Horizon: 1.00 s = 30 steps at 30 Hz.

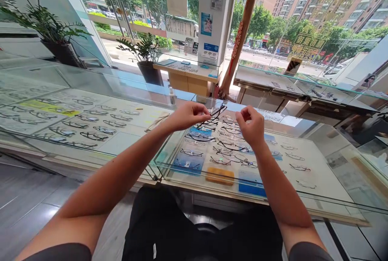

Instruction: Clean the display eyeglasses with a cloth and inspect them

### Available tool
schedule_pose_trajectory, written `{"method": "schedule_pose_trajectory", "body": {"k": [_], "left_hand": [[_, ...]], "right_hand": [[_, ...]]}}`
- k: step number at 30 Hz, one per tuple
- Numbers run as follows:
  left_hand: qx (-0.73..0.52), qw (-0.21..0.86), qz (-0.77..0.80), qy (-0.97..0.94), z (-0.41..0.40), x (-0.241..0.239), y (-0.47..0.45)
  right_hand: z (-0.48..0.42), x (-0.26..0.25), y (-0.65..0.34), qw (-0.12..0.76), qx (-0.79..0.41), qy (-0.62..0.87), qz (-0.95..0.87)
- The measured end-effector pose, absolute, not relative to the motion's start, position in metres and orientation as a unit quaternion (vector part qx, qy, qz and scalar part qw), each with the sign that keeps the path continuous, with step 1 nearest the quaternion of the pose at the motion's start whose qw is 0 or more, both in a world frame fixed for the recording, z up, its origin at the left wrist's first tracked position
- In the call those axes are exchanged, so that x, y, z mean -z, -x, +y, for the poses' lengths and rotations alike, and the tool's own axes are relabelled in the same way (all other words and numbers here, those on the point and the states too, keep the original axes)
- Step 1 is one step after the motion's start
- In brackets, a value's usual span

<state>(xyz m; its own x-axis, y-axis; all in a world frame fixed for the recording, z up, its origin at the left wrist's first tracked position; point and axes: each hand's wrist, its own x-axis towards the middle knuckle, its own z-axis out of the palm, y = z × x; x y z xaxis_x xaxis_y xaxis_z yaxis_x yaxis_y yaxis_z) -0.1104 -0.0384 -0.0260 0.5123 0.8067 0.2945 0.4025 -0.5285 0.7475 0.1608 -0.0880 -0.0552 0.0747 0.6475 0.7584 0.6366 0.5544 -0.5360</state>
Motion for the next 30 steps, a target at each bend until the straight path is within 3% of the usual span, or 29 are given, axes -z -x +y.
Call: {"method": "schedule_pose_trajectory", "body": {"k": [7, 13, 30], "left_hand": [[-0.054, 0.135, 0.385, -0.911, -0.036, 0.019, 0.117], [0.092, 0.080, 0.377, -0.918, -0.045, 0.049, 0.105], [0.153, 0.045, 0.406, -0.900, -0.026, 0.072, 0.099]], "right_hand": [[-0.036, 0.106, -0.218, 0.536, -0.033, 0.570, -0.622], [-0.029, 0.125, -0.231, 0.518, -0.072, 0.597, -0.609], [-0.041, 0.117, -0.219, 0.506, -0.096, 0.585, -0.627]]}}
